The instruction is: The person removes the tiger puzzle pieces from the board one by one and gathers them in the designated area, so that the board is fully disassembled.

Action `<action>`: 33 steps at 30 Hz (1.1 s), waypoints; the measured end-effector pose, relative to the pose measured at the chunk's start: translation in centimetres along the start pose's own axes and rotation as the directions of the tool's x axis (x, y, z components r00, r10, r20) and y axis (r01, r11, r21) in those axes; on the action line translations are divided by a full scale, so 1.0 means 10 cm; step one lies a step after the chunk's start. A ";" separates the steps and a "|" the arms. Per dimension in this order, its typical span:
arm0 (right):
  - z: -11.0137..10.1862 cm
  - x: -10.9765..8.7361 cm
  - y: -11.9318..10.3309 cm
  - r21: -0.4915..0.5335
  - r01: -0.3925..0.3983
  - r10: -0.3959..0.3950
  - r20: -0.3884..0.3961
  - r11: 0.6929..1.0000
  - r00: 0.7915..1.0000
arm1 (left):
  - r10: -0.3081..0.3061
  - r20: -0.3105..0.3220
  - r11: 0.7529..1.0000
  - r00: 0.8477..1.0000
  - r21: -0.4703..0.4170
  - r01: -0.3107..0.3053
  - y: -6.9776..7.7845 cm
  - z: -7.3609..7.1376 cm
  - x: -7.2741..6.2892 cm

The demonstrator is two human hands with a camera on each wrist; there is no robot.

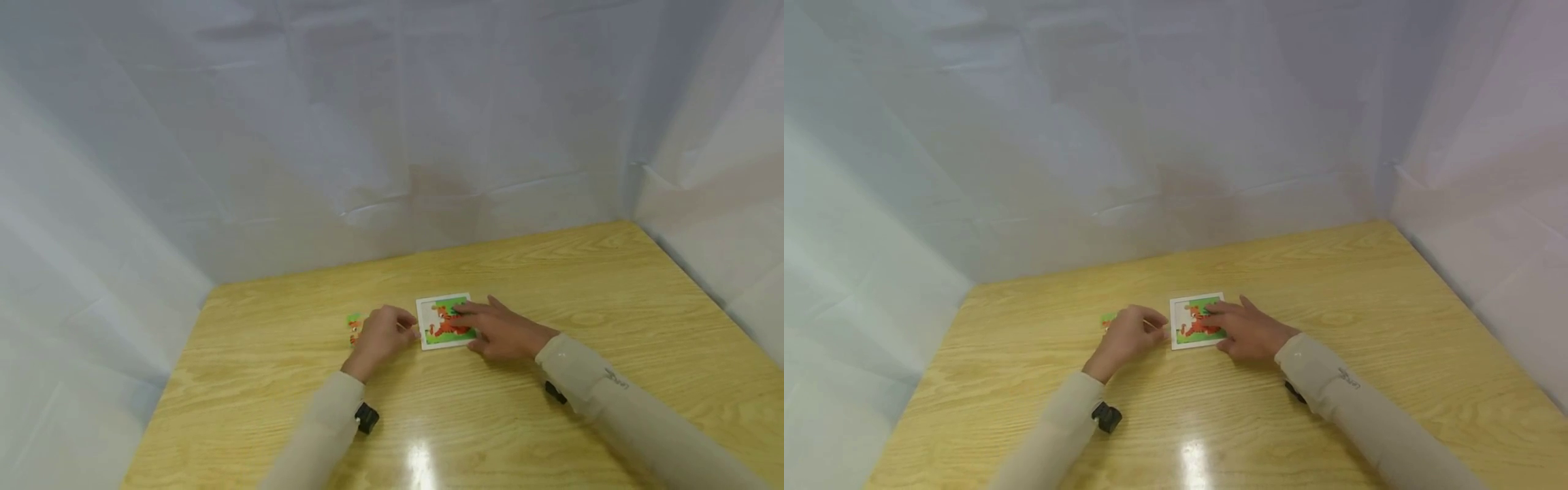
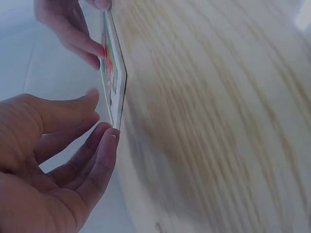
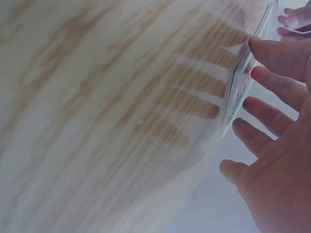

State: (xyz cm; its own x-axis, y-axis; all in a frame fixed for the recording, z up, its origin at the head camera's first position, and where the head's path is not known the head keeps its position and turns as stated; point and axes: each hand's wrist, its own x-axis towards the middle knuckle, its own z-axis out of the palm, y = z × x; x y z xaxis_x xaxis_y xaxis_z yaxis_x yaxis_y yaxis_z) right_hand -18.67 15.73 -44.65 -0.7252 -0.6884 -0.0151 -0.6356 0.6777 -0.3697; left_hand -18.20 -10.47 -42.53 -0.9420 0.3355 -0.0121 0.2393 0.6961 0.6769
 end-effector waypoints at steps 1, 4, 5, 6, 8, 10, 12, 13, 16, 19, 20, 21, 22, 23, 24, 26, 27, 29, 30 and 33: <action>0.00 0.00 0.00 -0.002 0.001 -0.001 -0.001 1.000 1.000 | 0.009 0.012 1.000 1.000 0.004 -0.009 0.01 0.02 0.01; 0.00 -0.02 -0.01 0.000 0.014 -0.014 -0.011 1.000 1.000 | 0.015 0.036 1.000 0.999 0.010 -0.015 0.04 0.08 0.04; 0.00 -0.03 -0.02 0.006 0.014 -0.014 -0.013 1.000 1.000 | 0.014 0.041 1.000 0.999 0.020 -0.014 0.04 0.09 0.05; 0.00 -0.03 -0.02 0.011 0.016 -0.016 -0.014 1.000 1.000 | 0.009 0.044 0.999 0.999 0.031 -0.011 0.05 0.11 0.06; 0.00 -0.05 -0.03 0.024 0.020 -0.019 -0.017 1.000 1.000 | -0.004 0.048 0.999 0.999 0.045 0.002 0.05 0.13 0.07; 0.00 -0.06 -0.05 0.033 0.018 -0.018 -0.016 0.999 1.000 | -0.013 0.048 0.998 0.999 0.054 0.010 0.05 0.14 0.08; 0.00 -0.07 -0.06 0.035 0.014 -0.014 -0.011 0.999 1.000 | -0.015 0.048 0.998 0.999 0.056 0.012 0.05 0.15 0.08; 0.00 -0.07 -0.06 0.036 0.012 -0.012 -0.012 0.999 1.000 | -0.013 0.047 0.998 0.999 0.055 0.011 0.05 0.15 0.09; 0.01 -0.08 -0.06 0.036 0.005 -0.004 -0.013 0.999 1.000 | -0.008 0.050 0.999 0.999 0.051 0.005 0.06 0.16 0.09; 0.02 -0.08 -0.06 0.043 -0.002 0.002 -0.014 0.999 1.000 | -0.006 0.058 0.999 0.998 0.045 0.003 0.07 0.16 0.10; 0.02 -0.09 -0.06 0.044 -0.002 0.003 -0.014 0.999 1.000 | -0.009 0.060 0.999 0.998 0.045 0.006 0.07 0.16 0.11; 0.02 -0.09 -0.06 0.044 0.001 -0.001 -0.016 0.999 1.000 | -0.014 0.062 0.999 0.998 0.043 0.011 0.07 0.17 0.11; 0.02 -0.09 -0.06 0.044 0.004 -0.003 -0.019 0.999 1.000 | -0.018 0.063 0.999 0.998 0.039 0.015 0.07 0.17 0.11; 0.02 -0.09 -0.06 0.044 0.007 -0.007 -0.021 0.999 1.000 | -0.020 0.063 0.999 0.998 0.036 0.018 0.07 0.17 0.12; 0.02 -0.09 -0.06 0.043 0.011 -0.010 -0.023 0.999 1.000 | -0.026 0.063 0.999 0.998 0.032 0.024 0.07 0.17 0.12; 0.03 -0.09 -0.06 0.037 0.024 -0.023 -0.028 0.999 0.999 | -0.035 0.063 0.999 0.997 0.021 0.034 0.07 0.16 0.12; 0.03 -0.09 -0.05 0.035 0.031 -0.030 -0.031 0.999 0.999 | -0.036 0.062 0.999 0.997 0.016 0.035 0.07 0.16 0.12; 0.03 -0.09 -0.05 0.028 0.040 -0.039 -0.036 0.999 0.999 | -0.035 0.060 0.999 0.998 0.009 0.035 0.08 0.16 0.12; 0.04 -0.09 -0.05 0.025 0.044 -0.043 -0.039 0.999 0.998 | -0.033 0.059 0.999 0.998 0.007 0.033 0.08 0.16 0.12; 0.04 -0.09 -0.05 0.015 0.050 -0.049 -0.048 0.999 0.998 | -0.024 0.059 1.000 0.998 -0.003 0.025 0.08 0.17 0.13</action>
State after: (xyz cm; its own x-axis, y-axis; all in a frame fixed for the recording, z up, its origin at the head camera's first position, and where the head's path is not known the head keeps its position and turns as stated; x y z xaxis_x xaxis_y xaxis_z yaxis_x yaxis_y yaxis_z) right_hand -17.63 15.95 -44.80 -0.7049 -0.7077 0.0479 -0.6670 0.6383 -0.3844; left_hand -18.81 -8.44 -43.24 -0.9319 0.3554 -0.0722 0.2152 0.7022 0.6787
